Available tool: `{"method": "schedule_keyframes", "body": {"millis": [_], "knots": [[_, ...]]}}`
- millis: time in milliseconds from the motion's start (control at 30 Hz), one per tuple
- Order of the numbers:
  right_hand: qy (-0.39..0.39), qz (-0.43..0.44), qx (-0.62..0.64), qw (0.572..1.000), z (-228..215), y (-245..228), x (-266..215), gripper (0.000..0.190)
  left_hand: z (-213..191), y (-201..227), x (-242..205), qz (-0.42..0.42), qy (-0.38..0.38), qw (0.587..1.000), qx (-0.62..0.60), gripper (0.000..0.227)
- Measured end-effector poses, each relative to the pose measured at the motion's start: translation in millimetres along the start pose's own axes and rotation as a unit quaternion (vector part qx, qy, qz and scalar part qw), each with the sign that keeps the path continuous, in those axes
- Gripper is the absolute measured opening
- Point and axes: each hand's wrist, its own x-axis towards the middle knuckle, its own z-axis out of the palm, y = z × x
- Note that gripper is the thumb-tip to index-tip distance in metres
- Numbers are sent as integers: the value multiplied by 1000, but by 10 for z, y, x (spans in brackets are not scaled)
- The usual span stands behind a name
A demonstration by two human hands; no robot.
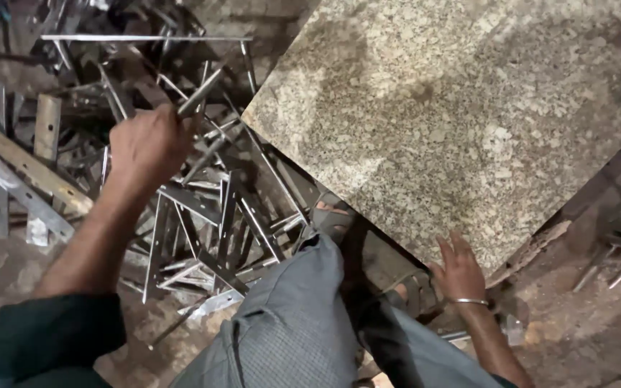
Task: Fabricating and testing the fit of metal brackets/strips against a template on a stone slab.
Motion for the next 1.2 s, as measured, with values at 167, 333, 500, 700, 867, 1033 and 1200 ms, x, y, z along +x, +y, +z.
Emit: {"method": "schedule_keyframes", "body": {"millis": [167, 333, 500, 700, 867, 1033, 1200], "knots": [[-32, 23, 21, 999, 162, 152, -79, 71, -720, 100, -139, 25, 72, 997, -26, 53], [-50, 19, 23, 998, 62, 153, -33, 77, -1433, 116, -328, 65, 49, 996, -35, 46], [-61, 66, 58, 994, 81, 224, -4, 72, -1706, 302, -230, 86, -70, 972, 208, 59], [-78, 132, 87, 984, 48, 285, 18, 70, -2236, 807, -678, 361, -16, 903, 233, 49], [-66, 237, 241, 939, -203, 236, 212, 71, -2321, 1489, -760, 299, -94, 921, 232, 39], [16, 308, 482, 820, 94, 589, 260, 71, -1456, 1957, -345, 410, -124, 895, 121, 34], [63, 376, 672, 635, -258, 585, 288, 70, -140, 2567, -8, 656, 74, 746, -83, 39]]}}
